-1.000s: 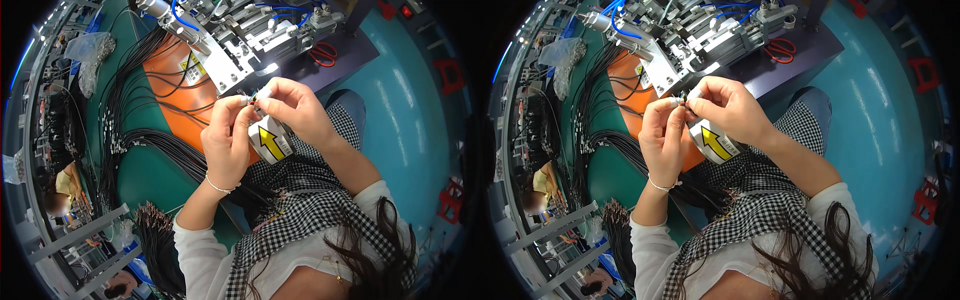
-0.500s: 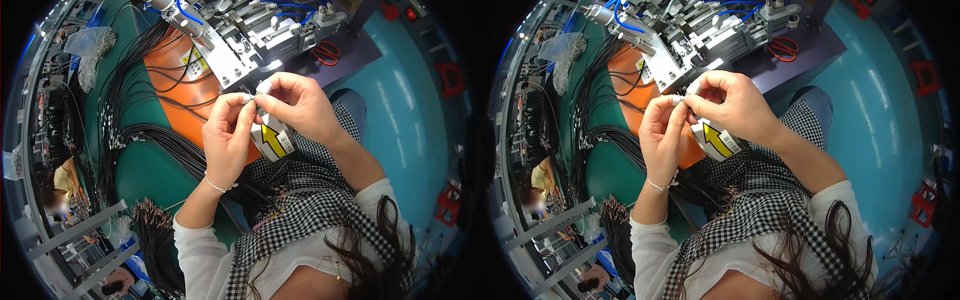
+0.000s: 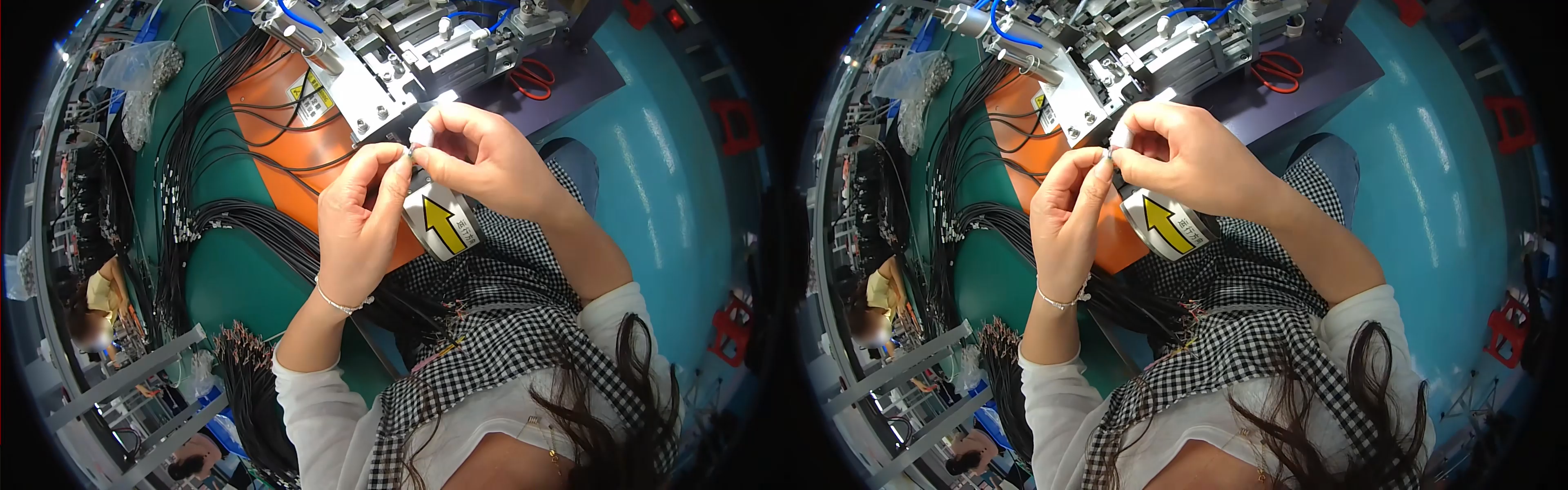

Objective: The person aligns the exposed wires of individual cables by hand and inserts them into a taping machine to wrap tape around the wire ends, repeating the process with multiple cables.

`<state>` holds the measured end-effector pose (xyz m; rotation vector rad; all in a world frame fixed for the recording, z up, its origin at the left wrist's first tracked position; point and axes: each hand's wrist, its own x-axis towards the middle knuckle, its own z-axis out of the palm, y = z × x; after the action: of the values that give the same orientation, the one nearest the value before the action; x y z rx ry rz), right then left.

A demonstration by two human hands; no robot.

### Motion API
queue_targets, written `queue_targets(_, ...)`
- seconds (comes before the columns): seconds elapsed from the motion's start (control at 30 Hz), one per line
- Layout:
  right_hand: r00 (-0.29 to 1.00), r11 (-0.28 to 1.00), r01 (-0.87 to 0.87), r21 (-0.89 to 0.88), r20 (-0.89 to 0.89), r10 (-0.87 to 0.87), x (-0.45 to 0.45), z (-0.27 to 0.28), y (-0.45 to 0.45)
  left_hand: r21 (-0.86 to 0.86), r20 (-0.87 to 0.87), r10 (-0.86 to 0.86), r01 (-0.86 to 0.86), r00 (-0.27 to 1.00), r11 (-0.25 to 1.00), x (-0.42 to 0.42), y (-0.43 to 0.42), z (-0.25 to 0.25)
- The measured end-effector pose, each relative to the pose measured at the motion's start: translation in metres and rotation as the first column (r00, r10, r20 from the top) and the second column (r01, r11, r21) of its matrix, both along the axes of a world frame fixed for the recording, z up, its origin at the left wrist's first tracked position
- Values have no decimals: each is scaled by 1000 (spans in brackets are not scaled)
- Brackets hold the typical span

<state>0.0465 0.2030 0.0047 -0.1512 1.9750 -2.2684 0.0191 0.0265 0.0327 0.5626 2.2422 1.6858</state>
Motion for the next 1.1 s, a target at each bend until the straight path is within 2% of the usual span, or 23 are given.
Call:
queue_targets(0.1, 913, 937, 211, 278, -399, -88, 0, 1, -1, -21, -28, -7, 7, 1000, 1000, -1, 0, 2)
queue_targets(0.13, 911, 938, 211, 276, -403, -86, 1, 2, -1, -34, -47, -8, 6, 999, 999, -2, 0, 3)
queue_targets(0.23, 959, 928, 39, 372, -275, 69, 6, -1, 1, -42, -58, -23, 20, 998, 999, -3, -2, 2)
queue_targets(0.43, 929, 935, -5, 356, -345, 137, -4, -7, 10, -136, -33, -117, 112, 993, 984, -7, -5, 5)
queue_targets(0.53, 922, 927, -83, 365, -325, 210, -7, -6, 16, -38, 141, -166, 173, 976, 984, -12, -3, 2)
queue_targets(0.7, 929, 924, -74, 375, -311, 201, -11, -10, 16, -87, 103, -169, 178, 980, 980, -14, -4, -3)
queue_targets(0.8, 942, 922, -37, 385, -295, 161, -13, -17, 20, -307, -328, -136, 31, 935, 951, -9, -6, -9)
queue_targets(0.83, 960, 923, -26, 383, -249, 130, -15, -23, 22, -306, -322, -136, 33, 937, 952, -11, -9, -13)
queue_targets(0.87, 974, 924, -16, 381, -201, 100, -16, -30, 23, -387, -473, -217, 20, 854, 922, -16, -15, -18)
queue_targets(0.93, 987, 925, -7, 380, -146, 68, -16, -37, 23, -526, -696, -395, -51, 600, 849, -25, -24, -27)
queue_targets(1.03, 957, 882, 127, 453, -290, 11, -15, -44, 19, -563, -687, -437, -45, 580, 825, -29, -27, -36)
queue_targets(1.1, 944, 863, 158, 480, -331, 11, -14, -48, 18, -582, -682, -459, -44, 569, 812, -28, -28, -38)
